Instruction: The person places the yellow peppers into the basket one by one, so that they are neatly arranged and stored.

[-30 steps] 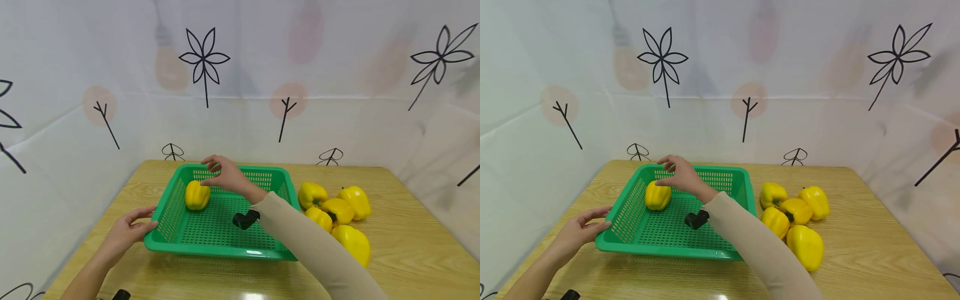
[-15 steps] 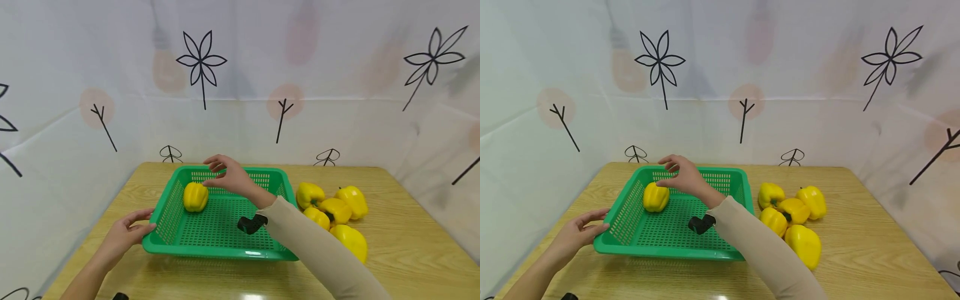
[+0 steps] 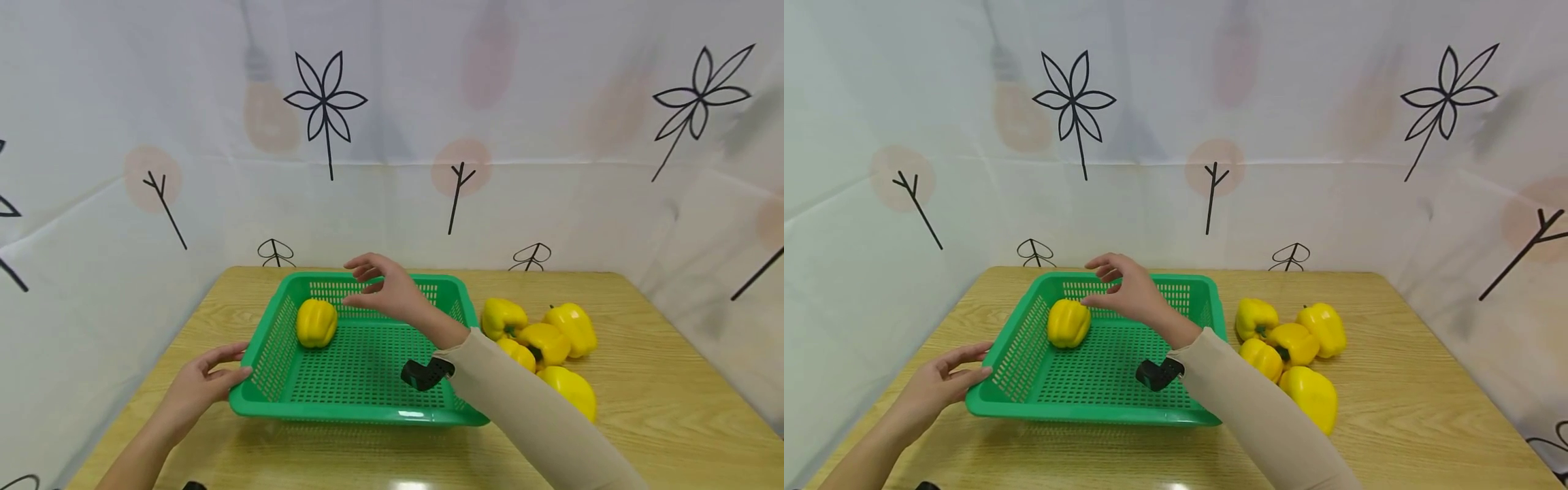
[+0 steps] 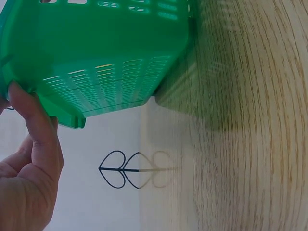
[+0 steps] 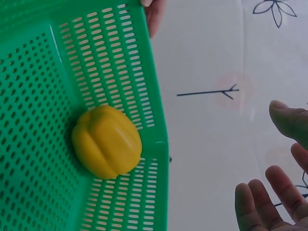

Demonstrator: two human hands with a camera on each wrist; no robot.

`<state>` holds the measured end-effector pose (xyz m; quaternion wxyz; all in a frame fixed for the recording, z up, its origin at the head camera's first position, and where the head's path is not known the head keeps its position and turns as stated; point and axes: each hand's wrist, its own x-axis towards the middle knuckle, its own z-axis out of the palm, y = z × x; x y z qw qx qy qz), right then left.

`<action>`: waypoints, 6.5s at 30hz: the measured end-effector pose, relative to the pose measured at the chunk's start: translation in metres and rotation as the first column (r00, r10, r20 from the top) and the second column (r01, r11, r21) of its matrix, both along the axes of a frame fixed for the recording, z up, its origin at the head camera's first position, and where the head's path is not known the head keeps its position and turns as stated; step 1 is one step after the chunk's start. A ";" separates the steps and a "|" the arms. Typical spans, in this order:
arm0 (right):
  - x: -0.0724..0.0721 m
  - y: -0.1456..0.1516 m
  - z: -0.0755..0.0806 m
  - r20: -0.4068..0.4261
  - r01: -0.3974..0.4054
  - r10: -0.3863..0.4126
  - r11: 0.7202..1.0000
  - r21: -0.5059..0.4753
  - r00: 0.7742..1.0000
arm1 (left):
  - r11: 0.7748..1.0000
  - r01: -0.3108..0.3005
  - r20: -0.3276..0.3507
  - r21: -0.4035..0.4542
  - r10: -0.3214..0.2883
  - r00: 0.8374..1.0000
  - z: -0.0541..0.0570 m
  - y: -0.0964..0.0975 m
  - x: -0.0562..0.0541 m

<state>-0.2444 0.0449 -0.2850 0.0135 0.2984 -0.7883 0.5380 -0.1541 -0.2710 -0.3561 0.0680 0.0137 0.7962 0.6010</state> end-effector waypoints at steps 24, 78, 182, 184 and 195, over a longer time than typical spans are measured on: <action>0.020 0.041 0.001 -0.062 0.065 -0.068 0.997 -0.047 0.996 | 1.000 -0.010 0.023 -0.016 0.010 1.000 0.000 0.001 -0.002; 0.058 0.171 -0.038 -0.209 0.266 -0.270 0.963 -0.049 0.940 | 1.000 -0.015 -0.001 0.012 0.015 1.000 -0.002 0.003 0.001; 0.034 0.343 -0.097 -0.143 0.433 -0.411 0.815 0.385 0.900 | 1.000 -0.029 0.024 0.003 0.028 0.999 -0.004 0.003 -0.003; 0.032 0.344 -0.097 -0.120 0.414 -0.401 0.821 0.394 0.908 | 1.000 -0.020 0.016 0.005 0.020 1.000 -0.003 0.003 -0.004; 0.031 0.348 -0.103 -0.092 0.413 -0.416 0.805 0.426 0.905 | 0.999 -0.004 0.011 0.033 0.003 1.000 -0.004 0.004 -0.005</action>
